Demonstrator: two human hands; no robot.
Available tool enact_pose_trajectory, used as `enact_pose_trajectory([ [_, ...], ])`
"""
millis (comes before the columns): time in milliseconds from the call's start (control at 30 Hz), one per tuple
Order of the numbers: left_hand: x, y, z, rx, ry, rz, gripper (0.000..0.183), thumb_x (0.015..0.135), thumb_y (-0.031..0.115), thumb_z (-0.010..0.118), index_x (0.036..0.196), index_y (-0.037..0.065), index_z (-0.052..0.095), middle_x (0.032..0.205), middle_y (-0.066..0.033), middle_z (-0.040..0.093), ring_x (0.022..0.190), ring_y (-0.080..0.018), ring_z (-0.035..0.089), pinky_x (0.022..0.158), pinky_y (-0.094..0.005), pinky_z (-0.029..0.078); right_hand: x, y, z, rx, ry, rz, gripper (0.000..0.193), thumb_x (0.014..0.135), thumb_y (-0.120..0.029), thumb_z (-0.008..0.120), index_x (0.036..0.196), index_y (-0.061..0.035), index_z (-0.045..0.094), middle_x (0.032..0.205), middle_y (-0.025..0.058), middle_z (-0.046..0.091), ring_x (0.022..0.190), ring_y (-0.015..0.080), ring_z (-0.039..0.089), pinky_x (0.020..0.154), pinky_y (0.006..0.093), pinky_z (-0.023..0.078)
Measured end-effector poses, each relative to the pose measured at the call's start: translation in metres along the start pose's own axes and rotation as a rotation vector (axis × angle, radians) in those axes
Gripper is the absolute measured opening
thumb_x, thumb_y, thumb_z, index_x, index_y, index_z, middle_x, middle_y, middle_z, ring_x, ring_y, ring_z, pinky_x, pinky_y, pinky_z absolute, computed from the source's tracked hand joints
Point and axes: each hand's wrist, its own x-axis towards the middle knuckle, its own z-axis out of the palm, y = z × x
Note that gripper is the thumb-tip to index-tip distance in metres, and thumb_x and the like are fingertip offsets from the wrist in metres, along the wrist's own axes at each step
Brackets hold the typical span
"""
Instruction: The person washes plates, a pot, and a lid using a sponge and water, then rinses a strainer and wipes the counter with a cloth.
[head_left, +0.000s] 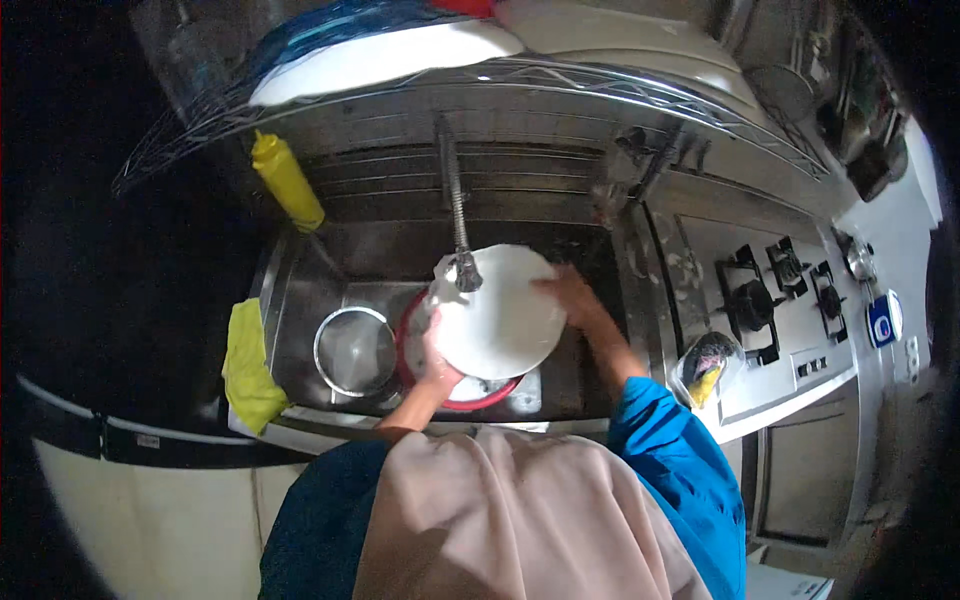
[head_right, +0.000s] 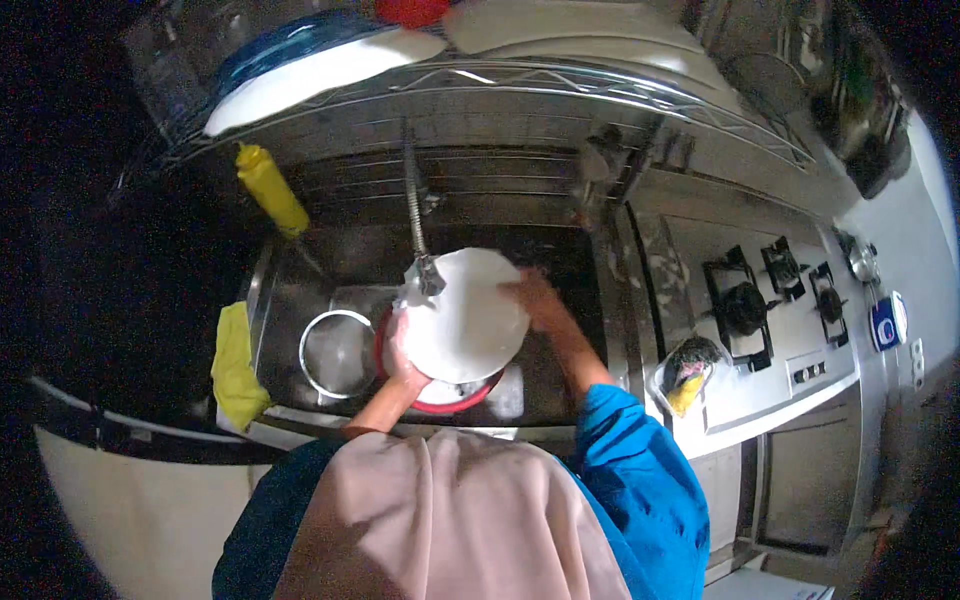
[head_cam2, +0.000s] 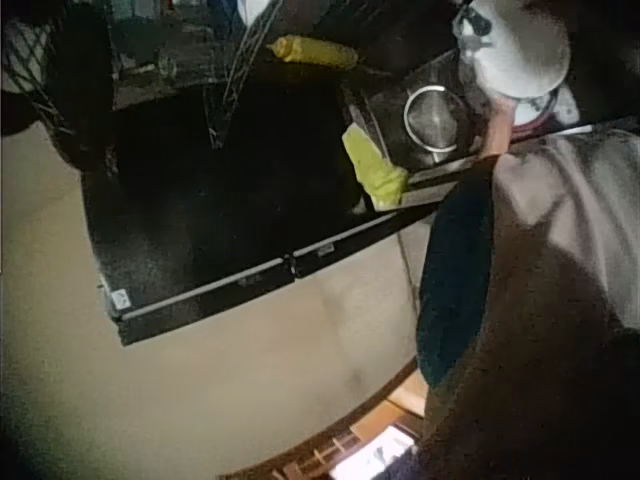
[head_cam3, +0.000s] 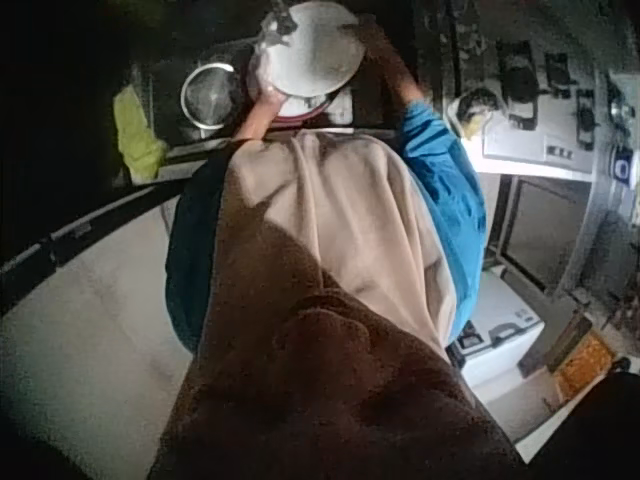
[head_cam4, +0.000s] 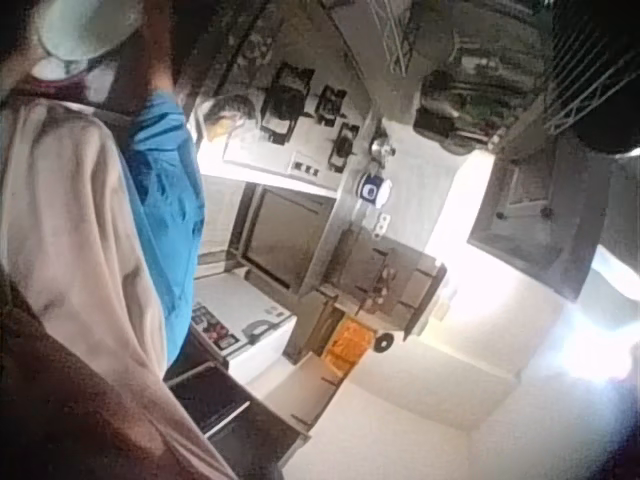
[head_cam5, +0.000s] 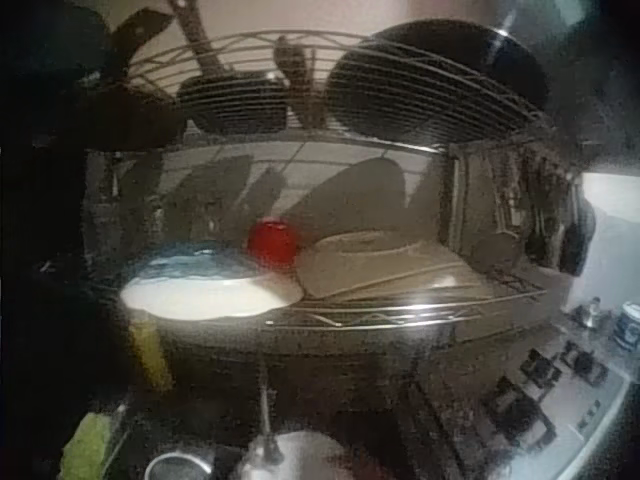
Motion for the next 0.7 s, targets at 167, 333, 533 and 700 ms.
enact_pose_trajectory([
  [167, 0.047, -0.027, -0.032, 0.302, 0.017, -0.285, 0.057, 0.082, 0.049, 0.037, 0.118, 0.003, 0.037, 0.118, -0.0147, 0.043, 0.104, -0.0301, 0.046, 0.090, -0.0452, 0.034, -0.008, -0.033, -0.034, -0.214, 0.090, -0.218, 0.030, 0.072, -0.016, 0.056, 0.097, 0.0008, 0.055, 0.085, 0.0175, 0.059, 0.075, 0.0274, 0.057, 0.066, 0.0350, 0.046],
  [333, 0.068, -0.001, -0.011, 0.313, -0.023, -0.478, 0.062, 0.081, 0.049, 0.040, 0.114, -0.003, 0.037, 0.114, -0.0205, 0.044, 0.103, -0.0340, 0.046, 0.089, -0.0442, 0.035, -0.038, -0.061, -0.014, -1.086, 0.090, -0.505, 0.033, 0.070, -0.011, 0.052, 0.102, -0.0037, 0.055, 0.086, 0.0165, 0.058, 0.075, 0.0295, 0.058, 0.067, 0.0389, 0.046],
  [533, 0.060, 0.000, -0.019, 0.225, 0.008, -0.186, 0.036, 0.082, 0.031, 0.049, 0.100, -0.001, 0.047, 0.092, -0.0149, 0.054, 0.081, -0.0275, 0.053, 0.082, -0.0394, 0.042, -0.070, -0.037, 0.062, -0.986, 0.026, -0.675, 0.047, 0.070, -0.007, 0.047, 0.117, -0.0065, 0.041, 0.115, 0.0137, 0.043, 0.100, 0.0293, 0.046, 0.081, 0.0374, 0.041],
  [700, 0.020, 0.041, -0.023, 0.159, 0.095, -0.086, 0.042, 0.087, 0.032, 0.038, 0.116, 0.001, 0.040, 0.109, -0.0147, 0.050, 0.101, -0.0256, 0.048, 0.089, -0.0413, 0.037, -0.069, -0.039, 0.060, -0.804, -0.209, -0.974, 0.045, 0.077, -0.024, 0.049, 0.116, -0.0036, 0.039, 0.117, 0.0152, 0.040, 0.109, 0.0308, 0.037, 0.093, 0.0431, 0.028],
])
